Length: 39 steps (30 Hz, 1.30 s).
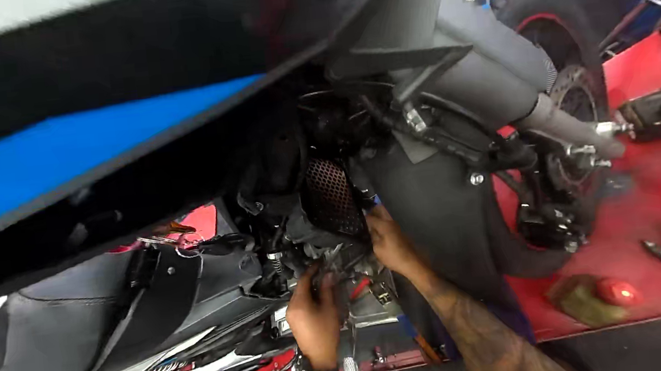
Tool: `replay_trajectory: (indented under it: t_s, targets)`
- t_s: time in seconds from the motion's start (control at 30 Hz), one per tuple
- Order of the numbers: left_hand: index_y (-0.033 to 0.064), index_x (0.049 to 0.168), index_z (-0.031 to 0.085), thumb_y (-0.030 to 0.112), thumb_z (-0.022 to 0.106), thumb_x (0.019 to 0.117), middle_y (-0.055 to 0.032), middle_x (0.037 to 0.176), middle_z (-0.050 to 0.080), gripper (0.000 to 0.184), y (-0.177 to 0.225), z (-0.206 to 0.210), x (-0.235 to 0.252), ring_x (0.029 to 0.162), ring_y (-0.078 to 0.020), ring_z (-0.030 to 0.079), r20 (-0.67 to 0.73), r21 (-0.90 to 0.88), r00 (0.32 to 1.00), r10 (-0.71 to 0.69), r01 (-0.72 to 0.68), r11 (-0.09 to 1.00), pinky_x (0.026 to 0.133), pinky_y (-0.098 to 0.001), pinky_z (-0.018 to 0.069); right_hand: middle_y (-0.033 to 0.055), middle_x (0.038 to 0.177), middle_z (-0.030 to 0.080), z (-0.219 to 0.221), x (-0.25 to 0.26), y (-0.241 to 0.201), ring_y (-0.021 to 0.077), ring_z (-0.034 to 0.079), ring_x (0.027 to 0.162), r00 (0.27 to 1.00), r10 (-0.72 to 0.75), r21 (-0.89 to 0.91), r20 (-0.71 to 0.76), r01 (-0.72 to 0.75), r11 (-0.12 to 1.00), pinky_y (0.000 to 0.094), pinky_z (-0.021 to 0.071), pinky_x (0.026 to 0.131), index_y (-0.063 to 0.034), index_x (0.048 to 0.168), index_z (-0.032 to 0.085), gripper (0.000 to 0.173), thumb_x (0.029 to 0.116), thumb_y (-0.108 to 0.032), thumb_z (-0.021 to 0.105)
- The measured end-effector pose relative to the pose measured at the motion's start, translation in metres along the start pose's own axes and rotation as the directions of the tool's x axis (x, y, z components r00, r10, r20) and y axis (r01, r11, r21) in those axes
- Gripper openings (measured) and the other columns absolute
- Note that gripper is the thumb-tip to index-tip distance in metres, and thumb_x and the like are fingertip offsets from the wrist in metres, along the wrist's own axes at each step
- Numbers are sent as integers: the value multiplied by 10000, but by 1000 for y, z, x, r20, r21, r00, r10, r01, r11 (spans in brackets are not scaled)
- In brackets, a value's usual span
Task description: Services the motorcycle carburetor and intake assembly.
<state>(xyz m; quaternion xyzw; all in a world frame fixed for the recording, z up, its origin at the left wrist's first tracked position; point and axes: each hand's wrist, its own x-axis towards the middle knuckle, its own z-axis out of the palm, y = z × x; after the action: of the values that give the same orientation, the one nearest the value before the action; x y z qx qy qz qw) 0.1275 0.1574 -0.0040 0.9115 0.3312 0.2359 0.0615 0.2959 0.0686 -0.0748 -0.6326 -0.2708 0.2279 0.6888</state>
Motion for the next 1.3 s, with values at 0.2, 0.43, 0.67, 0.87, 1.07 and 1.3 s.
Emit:
replay_trajectory:
  t_s: [0.2, 0.43, 0.67, 0.87, 1.07, 1.3]
  targets:
    - [49, 1162, 707, 315, 742, 926, -30, 735, 710, 357, -1, 3, -4, 593, -155, 668, -65, 20, 998, -13, 14, 1000, 596, -431, 587, 250, 1336, 593, 2, 9, 7, 313, 611, 1213, 998, -65, -24, -26, 64, 998, 428, 500, 1062, 60, 1259, 659, 364, 930, 142, 527]
    - [21, 1151, 676, 287, 796, 885, 2, 711, 706, 395, -1, 6, -2, 569, -102, 658, -99, -86, 993, -70, 61, 994, 565, -355, 583, 214, 1283, 629, 1, 14, 14, 292, 602, 1221, 995, -98, -35, 2, 98, 995, 423, 495, 1068, 27, 1231, 688, 386, 886, 151, 567]
    - [1, 1147, 661, 270, 773, 891, 16, 677, 687, 388, -3, 11, 2, 533, -82, 639, -126, -144, 990, -64, 45, 989, 524, -319, 568, 189, 1278, 633, -1, 18, 18, 289, 611, 1201, 996, -80, -89, 39, 83, 993, 437, 513, 1047, -5, 1243, 690, 416, 881, 146, 552]
    - [-5, 1124, 664, 226, 770, 889, 26, 663, 679, 346, -3, 16, 3, 524, -51, 634, -171, -214, 982, -83, 46, 976, 506, -271, 563, 179, 1292, 634, 0, 19, 21, 276, 609, 1207, 995, -90, -61, 33, 92, 994, 427, 503, 1058, 2, 1235, 688, 409, 880, 149, 547]
    - [-28, 1080, 680, 221, 776, 876, 16, 671, 699, 335, -7, 20, 4, 542, -16, 637, -246, -162, 969, -24, -16, 987, 538, -231, 556, 174, 1241, 644, 0, 19, 20, 270, 617, 1168, 994, -105, -77, 37, 108, 991, 420, 512, 1030, 8, 1215, 692, 404, 863, 154, 556]
    - [7, 1096, 683, 125, 733, 932, -23, 750, 715, 208, 12, 26, 1, 504, -88, 634, -202, -378, 959, -199, 111, 919, 477, -287, 575, 179, 1294, 631, -1, 14, 10, 262, 614, 1204, 998, -66, -97, 16, 68, 993, 410, 508, 1054, -9, 1267, 677, 426, 885, 147, 573]
